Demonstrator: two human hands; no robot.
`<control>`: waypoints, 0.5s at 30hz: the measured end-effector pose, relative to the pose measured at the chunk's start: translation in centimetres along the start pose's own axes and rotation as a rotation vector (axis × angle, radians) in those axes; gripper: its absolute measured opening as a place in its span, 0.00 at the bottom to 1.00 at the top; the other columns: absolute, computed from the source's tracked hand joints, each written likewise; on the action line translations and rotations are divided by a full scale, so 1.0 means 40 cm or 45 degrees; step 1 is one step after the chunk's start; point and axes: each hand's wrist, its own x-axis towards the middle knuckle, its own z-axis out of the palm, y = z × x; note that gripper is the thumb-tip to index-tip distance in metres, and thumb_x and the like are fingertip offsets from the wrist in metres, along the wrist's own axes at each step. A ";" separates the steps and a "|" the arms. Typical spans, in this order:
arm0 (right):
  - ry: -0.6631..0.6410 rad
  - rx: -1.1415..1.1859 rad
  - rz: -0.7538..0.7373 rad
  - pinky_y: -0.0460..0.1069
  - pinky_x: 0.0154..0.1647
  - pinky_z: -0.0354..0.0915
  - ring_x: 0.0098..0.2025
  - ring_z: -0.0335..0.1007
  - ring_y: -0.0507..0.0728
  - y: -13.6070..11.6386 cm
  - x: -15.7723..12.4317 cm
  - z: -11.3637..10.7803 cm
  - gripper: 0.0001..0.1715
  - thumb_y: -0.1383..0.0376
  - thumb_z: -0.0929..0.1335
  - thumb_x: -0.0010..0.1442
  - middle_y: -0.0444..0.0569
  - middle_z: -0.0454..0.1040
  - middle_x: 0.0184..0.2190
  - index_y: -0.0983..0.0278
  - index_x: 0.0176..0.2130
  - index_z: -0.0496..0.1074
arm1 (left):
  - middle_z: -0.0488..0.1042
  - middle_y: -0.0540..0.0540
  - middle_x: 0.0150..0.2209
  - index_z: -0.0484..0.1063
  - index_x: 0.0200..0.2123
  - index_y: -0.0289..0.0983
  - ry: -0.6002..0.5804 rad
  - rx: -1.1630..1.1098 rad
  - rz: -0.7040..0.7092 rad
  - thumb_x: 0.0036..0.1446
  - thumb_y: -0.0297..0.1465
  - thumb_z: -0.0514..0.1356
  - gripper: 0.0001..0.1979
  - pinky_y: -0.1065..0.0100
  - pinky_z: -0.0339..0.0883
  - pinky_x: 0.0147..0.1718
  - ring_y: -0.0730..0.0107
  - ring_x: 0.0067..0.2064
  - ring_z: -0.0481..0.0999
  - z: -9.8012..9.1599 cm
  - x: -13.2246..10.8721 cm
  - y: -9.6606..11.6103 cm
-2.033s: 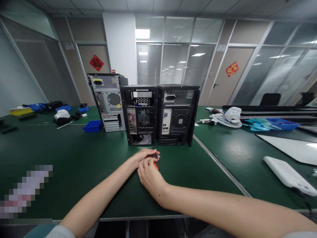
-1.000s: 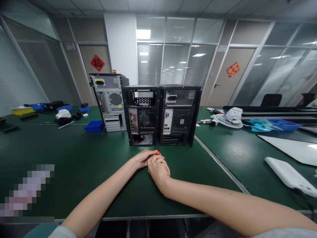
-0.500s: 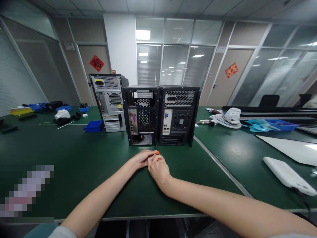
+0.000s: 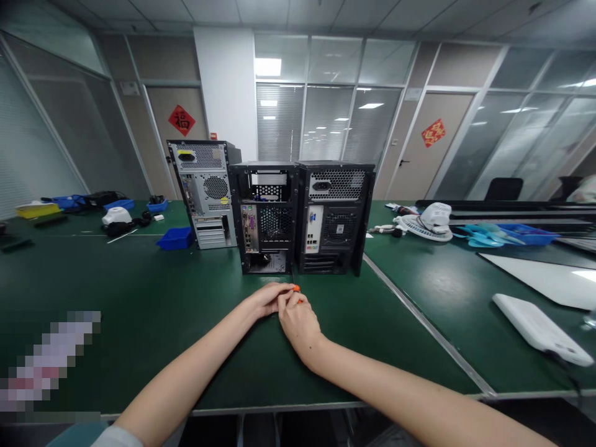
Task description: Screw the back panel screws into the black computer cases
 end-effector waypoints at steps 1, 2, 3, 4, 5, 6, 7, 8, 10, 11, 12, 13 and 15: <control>-0.022 0.016 0.002 0.46 0.20 0.64 0.28 0.70 0.58 0.001 0.001 -0.004 0.23 0.77 0.52 0.56 0.63 0.72 0.27 0.78 0.47 0.65 | 0.72 0.50 0.22 0.73 0.28 0.33 0.004 -0.021 -0.009 0.45 0.35 0.65 0.11 0.75 0.64 0.30 0.78 0.26 0.70 0.000 -0.002 0.001; -0.043 0.035 0.004 0.46 0.21 0.64 0.28 0.71 0.58 0.002 0.002 -0.008 0.24 0.78 0.52 0.56 0.63 0.72 0.28 0.78 0.47 0.65 | 0.72 0.50 0.22 0.74 0.28 0.33 0.009 -0.055 -0.025 0.44 0.35 0.65 0.10 0.75 0.64 0.29 0.78 0.26 0.70 0.000 -0.004 0.003; -0.063 0.058 0.011 0.46 0.21 0.65 0.29 0.71 0.58 0.003 0.003 -0.013 0.24 0.78 0.51 0.56 0.63 0.72 0.28 0.78 0.48 0.65 | 0.72 0.50 0.22 0.74 0.28 0.33 0.014 -0.087 -0.042 0.44 0.34 0.65 0.10 0.76 0.63 0.29 0.79 0.25 0.70 0.001 -0.006 0.004; -0.082 0.087 0.023 0.46 0.21 0.65 0.29 0.71 0.58 0.005 0.004 -0.016 0.24 0.78 0.51 0.57 0.63 0.72 0.29 0.77 0.48 0.65 | 0.72 0.51 0.22 0.74 0.28 0.33 0.022 -0.101 -0.054 0.44 0.33 0.65 0.10 0.76 0.63 0.28 0.79 0.25 0.69 0.001 -0.007 0.006; -0.099 0.117 0.038 0.46 0.21 0.65 0.29 0.71 0.58 0.006 0.005 -0.019 0.24 0.78 0.51 0.57 0.63 0.72 0.29 0.77 0.48 0.65 | 0.72 0.51 0.21 0.74 0.28 0.33 0.029 -0.110 -0.061 0.43 0.33 0.66 0.09 0.76 0.63 0.28 0.79 0.24 0.69 0.002 -0.009 0.007; -0.113 0.147 0.055 0.46 0.22 0.66 0.29 0.71 0.57 0.006 0.006 -0.022 0.24 0.77 0.52 0.57 0.63 0.72 0.30 0.76 0.49 0.65 | 0.72 0.51 0.21 0.74 0.28 0.33 0.033 -0.118 -0.066 0.43 0.33 0.66 0.09 0.76 0.62 0.27 0.80 0.24 0.69 0.002 -0.010 0.009; -0.129 0.174 0.073 0.46 0.22 0.66 0.29 0.71 0.57 0.007 0.007 -0.023 0.24 0.77 0.52 0.57 0.63 0.72 0.30 0.76 0.49 0.64 | 0.71 0.51 0.21 0.74 0.28 0.33 0.035 -0.126 -0.069 0.43 0.32 0.66 0.09 0.76 0.62 0.27 0.80 0.24 0.69 0.003 -0.011 0.010; -0.147 0.191 0.090 0.46 0.22 0.66 0.28 0.71 0.57 0.007 0.008 -0.024 0.24 0.77 0.52 0.57 0.62 0.72 0.31 0.75 0.50 0.64 | 0.71 0.51 0.21 0.74 0.28 0.33 0.035 -0.133 -0.073 0.43 0.32 0.66 0.09 0.76 0.62 0.27 0.80 0.23 0.69 0.003 -0.011 0.011; -0.175 0.203 0.111 0.46 0.22 0.67 0.28 0.71 0.56 0.006 0.008 -0.025 0.24 0.76 0.52 0.58 0.62 0.72 0.31 0.74 0.51 0.63 | 0.71 0.52 0.20 0.74 0.28 0.33 0.032 -0.147 -0.074 0.43 0.31 0.66 0.09 0.77 0.62 0.27 0.80 0.23 0.68 0.003 -0.011 0.011; -0.185 0.205 0.117 0.46 0.22 0.67 0.28 0.71 0.56 0.005 0.008 -0.025 0.25 0.76 0.52 0.58 0.62 0.71 0.31 0.74 0.51 0.62 | 0.71 0.52 0.20 0.74 0.28 0.33 0.031 -0.152 -0.074 0.43 0.31 0.66 0.08 0.77 0.62 0.27 0.80 0.23 0.68 0.002 -0.010 0.011; -0.192 0.212 0.124 0.46 0.22 0.67 0.28 0.71 0.56 0.004 0.009 -0.025 0.25 0.76 0.52 0.58 0.62 0.71 0.32 0.73 0.52 0.62 | 0.71 0.52 0.20 0.74 0.28 0.33 0.032 -0.157 -0.075 0.43 0.31 0.66 0.08 0.77 0.62 0.27 0.81 0.23 0.68 0.002 -0.009 0.010; -0.195 0.226 0.132 0.46 0.23 0.67 0.28 0.72 0.56 0.003 0.009 -0.025 0.24 0.76 0.53 0.57 0.62 0.71 0.32 0.73 0.52 0.62 | 0.71 0.52 0.20 0.74 0.28 0.32 0.036 -0.162 -0.076 0.43 0.31 0.66 0.08 0.76 0.62 0.26 0.81 0.23 0.68 0.002 -0.007 0.009; -0.196 0.269 0.156 0.46 0.24 0.67 0.29 0.72 0.56 0.000 0.009 -0.024 0.24 0.76 0.54 0.57 0.62 0.71 0.33 0.73 0.51 0.62 | 0.71 0.52 0.20 0.73 0.27 0.32 0.045 -0.165 -0.077 0.43 0.30 0.66 0.08 0.76 0.62 0.26 0.80 0.22 0.68 0.001 -0.004 0.007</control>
